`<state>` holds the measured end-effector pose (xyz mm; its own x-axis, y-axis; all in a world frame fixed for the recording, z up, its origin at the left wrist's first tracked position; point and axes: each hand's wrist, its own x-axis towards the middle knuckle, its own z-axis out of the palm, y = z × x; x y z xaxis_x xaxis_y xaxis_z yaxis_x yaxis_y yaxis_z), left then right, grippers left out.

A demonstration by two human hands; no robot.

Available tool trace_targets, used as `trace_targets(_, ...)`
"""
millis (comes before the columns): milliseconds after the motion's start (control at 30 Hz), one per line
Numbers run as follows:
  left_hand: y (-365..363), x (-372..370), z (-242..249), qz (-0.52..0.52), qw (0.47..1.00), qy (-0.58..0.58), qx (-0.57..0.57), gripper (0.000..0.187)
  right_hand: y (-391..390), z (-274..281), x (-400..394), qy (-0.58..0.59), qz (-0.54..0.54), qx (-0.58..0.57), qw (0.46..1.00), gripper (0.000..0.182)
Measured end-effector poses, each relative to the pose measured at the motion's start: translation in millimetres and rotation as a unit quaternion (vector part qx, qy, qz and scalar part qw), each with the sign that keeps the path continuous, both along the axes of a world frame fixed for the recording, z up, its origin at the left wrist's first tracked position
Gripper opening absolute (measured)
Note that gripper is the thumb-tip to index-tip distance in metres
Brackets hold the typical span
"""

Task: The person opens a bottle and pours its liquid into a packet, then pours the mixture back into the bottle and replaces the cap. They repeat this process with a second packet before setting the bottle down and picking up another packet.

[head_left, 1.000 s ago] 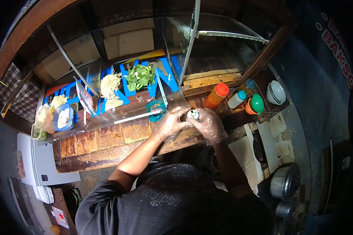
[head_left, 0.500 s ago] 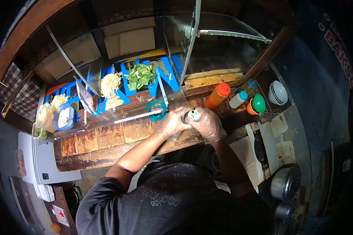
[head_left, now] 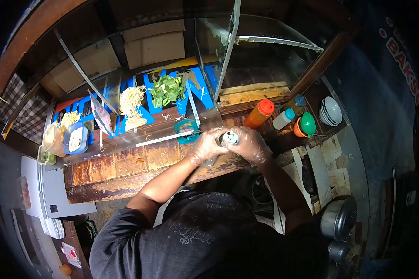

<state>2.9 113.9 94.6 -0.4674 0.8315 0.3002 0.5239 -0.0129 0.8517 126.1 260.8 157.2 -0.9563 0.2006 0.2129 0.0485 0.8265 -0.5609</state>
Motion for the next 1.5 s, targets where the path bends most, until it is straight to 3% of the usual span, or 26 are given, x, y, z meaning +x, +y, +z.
trace_targets(267, 3.8, -2.4, -3.4, -0.009, 0.999, 0.018, -0.025, 0.069, 7.6, 2.0, 1.0, 0.028, 0.063, -0.017, 0.997, 0.04)
trace_targets(367, 2.8, -2.8, 1.3, -0.03, 0.999, 0.002, -0.024, 0.069, 13.7, -5.0, 1.2, 0.034, 0.074, 0.026, 0.996, 0.04)
trace_targets(467, 3.6, -1.9, -6.5, -0.021, 1.0, 0.016, -0.017, 0.068, 11.9, -1.2, 3.4, 0.01, 0.066, -0.047, 0.997, 0.042)
trace_targets(667, 6.2, 9.4, -15.5, 0.018, 0.999, 0.029, -0.029, 0.07, -14.6, 8.0, 13.5, -0.024, -0.051, -0.079, 0.995, 0.04)
trace_targets(867, 8.2, 9.3, -7.0, 0.004, 0.999, 0.032, -0.044, 0.068, -23.2, 0.5, 5.9, -0.053, -0.147, -0.002, 0.988, 0.047)
trace_targets(1500, 12.7, -11.0, -6.4, -0.063, 0.996, -0.005, -0.066, 0.07, 10.0, -8.3, -0.4, -0.042, 0.021, 0.028, 0.998, 0.045)
